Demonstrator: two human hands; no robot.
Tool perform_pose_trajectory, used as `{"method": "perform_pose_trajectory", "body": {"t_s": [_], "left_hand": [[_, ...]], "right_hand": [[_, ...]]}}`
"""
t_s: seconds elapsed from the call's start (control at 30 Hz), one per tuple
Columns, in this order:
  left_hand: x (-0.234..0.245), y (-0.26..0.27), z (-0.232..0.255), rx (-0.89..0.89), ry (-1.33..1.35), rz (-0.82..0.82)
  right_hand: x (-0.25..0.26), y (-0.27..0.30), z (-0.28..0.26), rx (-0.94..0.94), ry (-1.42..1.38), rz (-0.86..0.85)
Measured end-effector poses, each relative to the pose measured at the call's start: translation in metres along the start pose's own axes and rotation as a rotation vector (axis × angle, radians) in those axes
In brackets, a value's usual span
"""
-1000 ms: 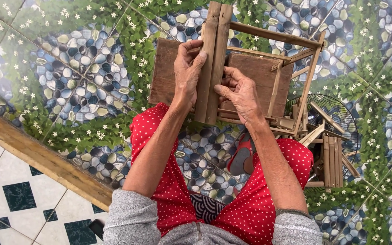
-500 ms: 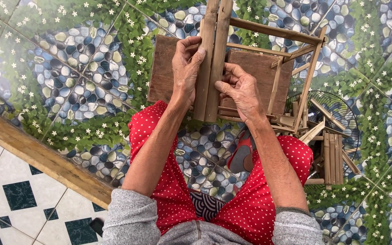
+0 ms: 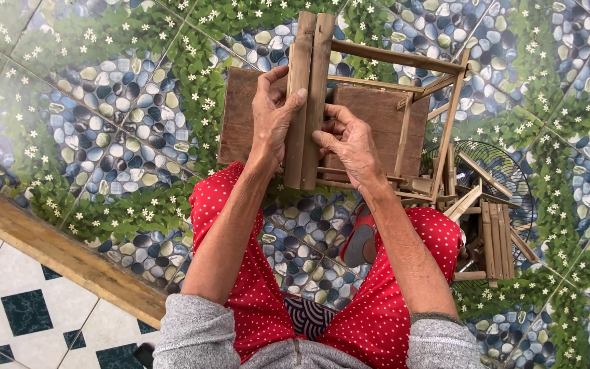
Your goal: Arranging bamboo slats onto a wooden frame to assemble a piece of furniture.
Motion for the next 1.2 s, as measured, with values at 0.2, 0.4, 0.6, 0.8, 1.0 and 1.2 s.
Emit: {"method": "perform_pose_trajectory", "body": {"t_s": [0.2,0.4,0.6,0.8,1.0,1.2], "left_hand": [[0.0013,-0.0023,-0.002,0.003,-0.003,0.013],[0.001,-0.0025,-0.0007,0.004,-0.019,0.025],[0.0004,-0.0013,-0.0001,-0.002,-0.01,0.016],[0.0017,-0.0031,-0.003,-0.013,0.001,-0.001],[-0.0012,0.0017,0.0013,0.011,-0.028,0.006],[-0.0016,0.0007,0.0004,0.008,-0.007,0.01]], "right_hand": [[0.0006,-0.0001,0.0005,-0.004,-0.003,-0.005],[0.0001,-0.0012,-0.0007,0.004,0.018,-0.005],[0.0019,-0.0011,-0.0015,0.005,0.014,0.021],[0.0001,0.0001,-0.0043,0.016,0.026,0.002],[-0.0001,0.0008,-0.0055,0.01,0.04,0.001],[0.0002,0.0012,-0.0043,0.004,0.027,0.007]]}}
Point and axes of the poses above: each hand's wrist, its own y-axis away from the middle knuckle, its own x-axis out of the back of the hand, z = x × y, the point moved 9 cm from there along -y, towards the middle knuckle, and after that the axes turned 15 degrees about y, right-handed, at the moved point
